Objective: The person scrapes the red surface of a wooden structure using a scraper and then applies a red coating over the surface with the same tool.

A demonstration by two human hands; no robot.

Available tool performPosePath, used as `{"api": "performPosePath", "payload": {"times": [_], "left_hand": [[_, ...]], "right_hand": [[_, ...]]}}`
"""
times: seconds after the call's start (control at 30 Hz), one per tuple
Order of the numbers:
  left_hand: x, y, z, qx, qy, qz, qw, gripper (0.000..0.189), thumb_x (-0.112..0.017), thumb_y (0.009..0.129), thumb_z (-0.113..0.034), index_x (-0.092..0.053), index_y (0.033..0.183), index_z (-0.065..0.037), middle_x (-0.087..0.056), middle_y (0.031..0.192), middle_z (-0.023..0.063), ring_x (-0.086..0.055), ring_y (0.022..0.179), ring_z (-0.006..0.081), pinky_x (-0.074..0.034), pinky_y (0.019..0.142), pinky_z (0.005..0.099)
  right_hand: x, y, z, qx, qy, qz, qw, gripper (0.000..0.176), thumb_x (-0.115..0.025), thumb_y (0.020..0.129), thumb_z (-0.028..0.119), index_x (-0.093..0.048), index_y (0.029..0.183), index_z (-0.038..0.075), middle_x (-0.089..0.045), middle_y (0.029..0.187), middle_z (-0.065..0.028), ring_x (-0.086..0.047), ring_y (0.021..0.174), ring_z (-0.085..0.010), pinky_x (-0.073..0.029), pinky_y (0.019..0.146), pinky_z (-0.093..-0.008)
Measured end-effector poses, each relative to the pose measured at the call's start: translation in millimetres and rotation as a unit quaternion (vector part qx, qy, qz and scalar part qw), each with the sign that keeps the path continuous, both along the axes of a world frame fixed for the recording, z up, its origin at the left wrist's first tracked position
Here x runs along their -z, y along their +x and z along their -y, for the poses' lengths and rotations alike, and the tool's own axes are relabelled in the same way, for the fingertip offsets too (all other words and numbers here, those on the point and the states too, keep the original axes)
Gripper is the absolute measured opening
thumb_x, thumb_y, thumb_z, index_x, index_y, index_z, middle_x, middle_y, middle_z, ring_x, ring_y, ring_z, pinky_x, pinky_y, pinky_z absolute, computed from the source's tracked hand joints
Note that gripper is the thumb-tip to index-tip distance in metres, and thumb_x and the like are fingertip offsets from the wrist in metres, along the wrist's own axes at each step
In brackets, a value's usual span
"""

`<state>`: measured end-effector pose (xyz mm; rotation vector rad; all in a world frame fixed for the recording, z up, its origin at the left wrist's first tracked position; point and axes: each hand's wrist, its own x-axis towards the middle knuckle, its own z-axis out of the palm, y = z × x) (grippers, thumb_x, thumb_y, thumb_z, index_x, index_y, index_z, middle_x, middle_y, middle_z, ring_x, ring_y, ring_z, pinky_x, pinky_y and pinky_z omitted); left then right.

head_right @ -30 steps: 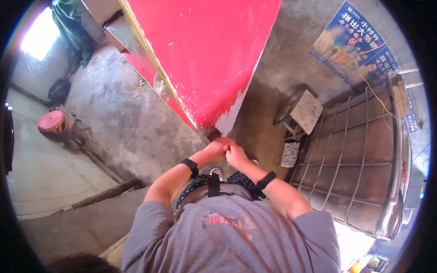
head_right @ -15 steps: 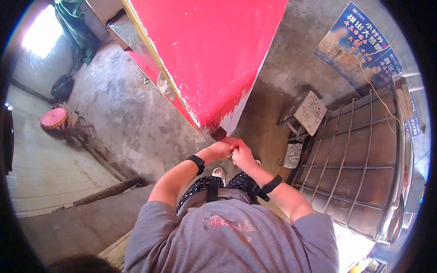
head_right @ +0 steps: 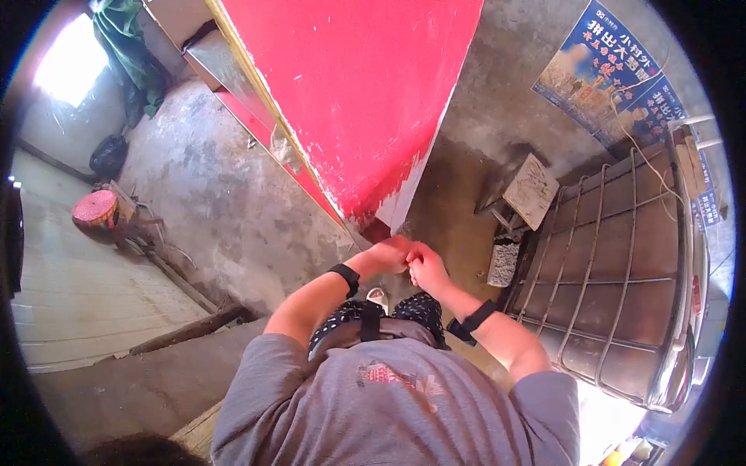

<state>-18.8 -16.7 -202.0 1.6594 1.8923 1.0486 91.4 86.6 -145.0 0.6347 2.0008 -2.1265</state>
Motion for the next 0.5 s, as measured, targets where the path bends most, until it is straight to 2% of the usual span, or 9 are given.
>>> {"api": "performPosePath", "payload": {"times": [0.07, 0.17, 0.23, 0.3, 0.4, 0.5], "left_hand": [[-2, 0, -5, -0.009, -0.005, -0.021, 1.000, 0.015, -0.059, 0.072, -0.017, -0.055, 0.085, -0.010, -0.063, 0.075, 0.0119, -0.061, 0.073, 0.0355, -0.048, 0.065, 0.0440], [-52, 7, -9, -0.019, -0.030, -0.029, 0.999, 0.019, -0.063, 0.068, -0.020, -0.060, 0.082, -0.008, -0.063, 0.074, 0.0136, -0.061, 0.071, 0.0355, -0.048, 0.061, 0.0426], [-74, 14, -11, -0.047, 0.047, -0.109, 0.992, 0.020, -0.065, 0.067, -0.025, -0.057, 0.078, -0.010, -0.061, 0.068, 0.0105, -0.060, 0.066, 0.0331, -0.047, 0.057, 0.0421], [-88, 20, -10, -0.051, 0.064, -0.134, 0.988, 0.021, -0.065, 0.067, -0.027, -0.056, 0.076, -0.012, -0.060, 0.065, 0.0090, -0.060, 0.063, 0.0317, -0.047, 0.056, 0.0418], [-90, 23, -6, -0.064, 0.085, -0.172, 0.979, 0.024, -0.066, 0.065, -0.030, -0.054, 0.073, -0.012, -0.058, 0.060, 0.0069, -0.060, 0.059, 0.0291, -0.046, 0.054, 0.0409], [-71, 31, -8, -0.025, 0.098, -0.190, 0.977, 0.024, -0.066, 0.064, -0.031, -0.053, 0.071, -0.012, -0.057, 0.057, 0.0064, -0.059, 0.056, 0.0286, -0.045, 0.053, 0.0397]], "right_hand": [[5, 1, -7, 0.012, -0.013, -0.003, 1.000, 0.011, -0.038, 0.085, -0.003, -0.044, 0.084, 0.006, -0.045, 0.067, -0.0036, -0.043, 0.049, -0.0102, -0.037, 0.040, -0.0256], [-54, 10, -4, 0.005, -0.018, -0.017, 1.000, 0.010, -0.038, 0.085, -0.003, -0.044, 0.084, 0.005, -0.045, 0.066, -0.0038, -0.043, 0.048, -0.0103, -0.036, 0.040, -0.0254], [-98, 22, -7, -0.024, -0.015, -0.008, 1.000, 0.009, -0.039, 0.086, -0.002, -0.046, 0.086, 0.004, -0.043, 0.067, -0.0023, -0.043, 0.048, -0.0087, -0.038, 0.040, -0.0245], [-120, 31, -9, -0.034, -0.029, -0.010, 0.999, 0.009, -0.038, 0.086, -0.002, -0.045, 0.086, 0.003, -0.043, 0.069, -0.0026, -0.043, 0.049, -0.0085, -0.038, 0.041, -0.0244], [-125, 33, -3, -0.050, -0.021, -0.024, 0.998, 0.011, -0.037, 0.087, -0.002, -0.046, 0.086, 0.003, -0.043, 0.065, -0.0024, -0.042, 0.047, -0.0080, -0.037, 0.041, -0.0237], [-97, 47, -5, -0.057, -0.003, 0.011, 0.998, 0.016, -0.035, 0.088, -0.002, -0.050, 0.084, 0.003, -0.043, 0.055, -0.0007, -0.039, 0.044, -0.0077, -0.034, 0.040, -0.0227]]}}
